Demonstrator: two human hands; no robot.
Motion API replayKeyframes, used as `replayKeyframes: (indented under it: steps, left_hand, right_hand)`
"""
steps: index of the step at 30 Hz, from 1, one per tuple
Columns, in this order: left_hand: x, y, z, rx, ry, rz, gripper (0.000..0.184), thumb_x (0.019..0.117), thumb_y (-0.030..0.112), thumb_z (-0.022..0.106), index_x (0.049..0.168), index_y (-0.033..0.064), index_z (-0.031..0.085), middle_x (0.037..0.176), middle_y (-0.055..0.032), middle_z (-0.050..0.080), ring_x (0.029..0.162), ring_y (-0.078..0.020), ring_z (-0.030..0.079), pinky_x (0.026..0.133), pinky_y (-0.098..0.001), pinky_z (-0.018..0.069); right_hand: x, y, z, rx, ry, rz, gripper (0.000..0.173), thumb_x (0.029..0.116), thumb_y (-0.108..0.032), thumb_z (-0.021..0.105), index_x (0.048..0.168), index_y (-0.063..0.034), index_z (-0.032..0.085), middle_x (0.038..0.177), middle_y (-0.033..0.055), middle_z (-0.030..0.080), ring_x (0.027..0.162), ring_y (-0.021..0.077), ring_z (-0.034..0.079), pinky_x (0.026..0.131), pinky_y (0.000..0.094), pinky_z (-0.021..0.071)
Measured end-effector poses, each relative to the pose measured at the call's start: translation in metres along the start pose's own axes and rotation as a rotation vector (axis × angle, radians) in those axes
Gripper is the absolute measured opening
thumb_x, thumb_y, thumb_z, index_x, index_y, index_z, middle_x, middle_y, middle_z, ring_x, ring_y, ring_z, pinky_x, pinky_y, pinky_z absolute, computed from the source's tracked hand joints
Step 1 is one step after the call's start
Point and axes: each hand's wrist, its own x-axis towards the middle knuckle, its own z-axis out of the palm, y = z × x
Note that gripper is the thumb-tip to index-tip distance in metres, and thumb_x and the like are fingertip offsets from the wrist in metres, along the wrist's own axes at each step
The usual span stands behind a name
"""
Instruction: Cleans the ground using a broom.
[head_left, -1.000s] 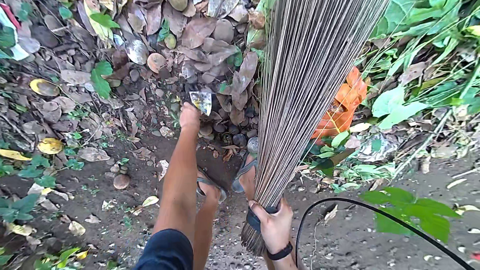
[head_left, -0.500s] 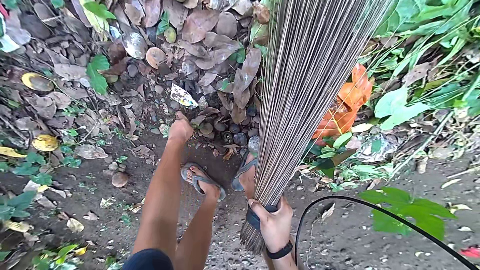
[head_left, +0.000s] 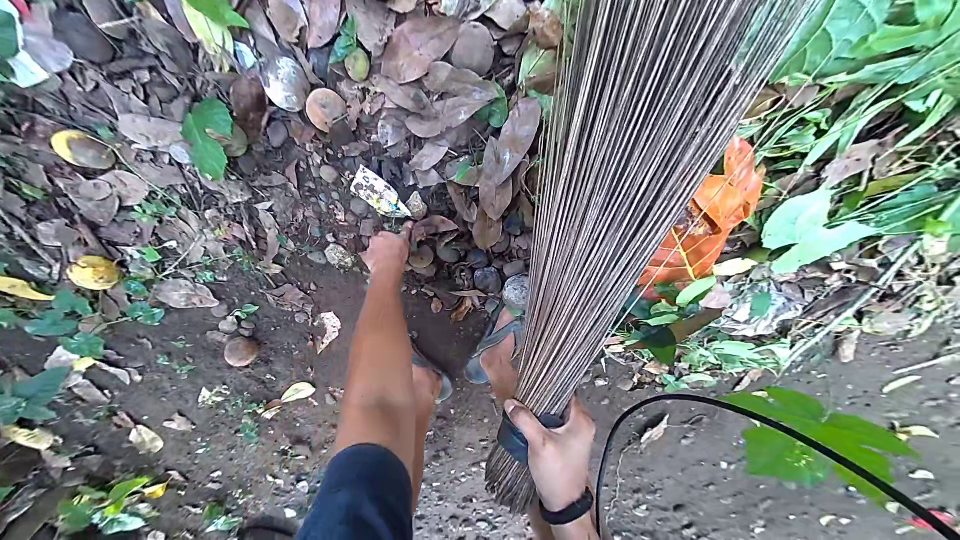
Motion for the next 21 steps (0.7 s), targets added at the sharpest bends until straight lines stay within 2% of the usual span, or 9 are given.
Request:
replayKeyframes:
  steps: [1, 3, 5, 9, 13, 15, 17, 19, 21]
  left_hand:
    - [0.002, -0.003, 0.006, 0.032, -0.009, -0.003, 0.073, 0.1073, 0.054, 0.041, 0.131, -0.0134, 0.057, 0.138, -0.0353, 0.056, 0.135, -0.0477, 0.051, 0.114, -0.066, 0.0328]
    - [0.007, -0.008, 0.013, 0.061, -0.027, 0.001, 0.066, 0.1084, 0.048, 0.044, 0.131, -0.0126, 0.058, 0.138, -0.0346, 0.056, 0.137, -0.0471, 0.049, 0.117, -0.0657, 0.0274]
    - [0.013, -0.012, 0.014, 0.037, -0.053, -0.004, 0.056, 0.11, 0.039, 0.043, 0.132, -0.0112, 0.056, 0.138, -0.0338, 0.056, 0.137, -0.0458, 0.05, 0.114, -0.0631, 0.0327]
    - [0.018, -0.024, 0.021, -0.07, -0.032, 0.036, 0.055, 0.1111, 0.038, 0.039, 0.126, -0.01, 0.061, 0.134, -0.0331, 0.059, 0.133, -0.0452, 0.053, 0.112, -0.0607, 0.0367]
    - [0.003, -0.045, 0.024, -0.169, 0.022, 0.126, 0.045, 0.1097, 0.029, 0.045, 0.122, -0.0109, 0.062, 0.134, -0.0354, 0.056, 0.13, -0.0463, 0.055, 0.108, -0.0589, 0.0428]
    - [-0.012, -0.07, 0.02, -0.265, 0.135, 0.215, 0.047, 0.1108, 0.029, 0.043, 0.127, -0.0109, 0.06, 0.128, -0.0359, 0.06, 0.123, -0.0487, 0.059, 0.106, -0.0612, 0.0447]
    - [-0.02, -0.092, 0.006, -0.418, 0.377, 0.237, 0.047, 0.111, 0.028, 0.042, 0.124, -0.0121, 0.062, 0.117, -0.0352, 0.066, 0.114, -0.0489, 0.064, 0.103, -0.0625, 0.0457]
    - [-0.017, -0.102, -0.015, -0.409, 0.475, 0.155, 0.038, 0.1083, 0.017, 0.046, 0.132, -0.011, 0.058, 0.129, -0.0338, 0.062, 0.124, -0.0473, 0.059, 0.109, -0.0599, 0.042]
    - [-0.007, -0.097, -0.03, -0.168, 0.338, 0.033, 0.04, 0.1011, 0.007, 0.054, 0.137, -0.0111, 0.052, 0.137, -0.0357, 0.055, 0.128, -0.0511, 0.055, 0.106, -0.0656, 0.0428]
  right_hand:
    - [0.0, 0.0, 0.0, -0.001, 0.002, 0.0, 0.061, 0.0598, -0.022, 0.077, 0.11, 0.0098, 0.063, 0.082, 0.0012, 0.068, 0.072, -0.0058, 0.063, 0.068, 0.0142, 0.0514]
    - [-0.001, 0.0, 0.001, 0.0, 0.003, -0.004, 0.06, 0.0597, -0.021, 0.077, 0.109, 0.0096, 0.063, 0.081, 0.0007, 0.067, 0.071, -0.0068, 0.062, 0.067, 0.013, 0.0509]
    - [-0.001, -0.001, 0.001, 0.007, 0.001, -0.001, 0.059, 0.0602, -0.02, 0.077, 0.109, 0.0098, 0.063, 0.082, 0.0011, 0.067, 0.072, -0.0071, 0.062, 0.068, 0.0126, 0.0507]
    - [0.0, 0.0, 0.0, -0.001, 0.005, -0.006, 0.058, 0.0597, -0.021, 0.077, 0.107, 0.0089, 0.063, 0.081, 0.0, 0.067, 0.071, -0.0076, 0.062, 0.067, 0.0122, 0.0503]
    - [0.0, 0.002, 0.001, -0.001, 0.009, -0.018, 0.058, 0.0596, -0.022, 0.077, 0.107, 0.0091, 0.064, 0.081, 0.0005, 0.067, 0.071, -0.0078, 0.061, 0.067, 0.0119, 0.05]
    - [0.0, 0.002, 0.0, -0.006, 0.001, -0.019, 0.058, 0.0594, -0.022, 0.077, 0.106, 0.0085, 0.064, 0.081, 0.0002, 0.067, 0.071, -0.0074, 0.062, 0.067, 0.0125, 0.05]
    - [0.0, 0.001, 0.0, -0.009, -0.007, -0.015, 0.058, 0.0598, -0.023, 0.077, 0.107, 0.0086, 0.064, 0.082, 0.0003, 0.066, 0.072, -0.0071, 0.061, 0.068, 0.0132, 0.0496]
    - [0.0, 0.001, 0.001, -0.01, -0.004, -0.02, 0.058, 0.0602, -0.023, 0.077, 0.107, 0.009, 0.064, 0.082, 0.0002, 0.066, 0.071, -0.0079, 0.061, 0.068, 0.0119, 0.049]
    - [0.0, 0.001, 0.001, -0.008, -0.001, -0.024, 0.057, 0.0605, -0.021, 0.077, 0.107, 0.0088, 0.064, 0.08, -0.0007, 0.066, 0.07, -0.0088, 0.061, 0.067, 0.0111, 0.0489]
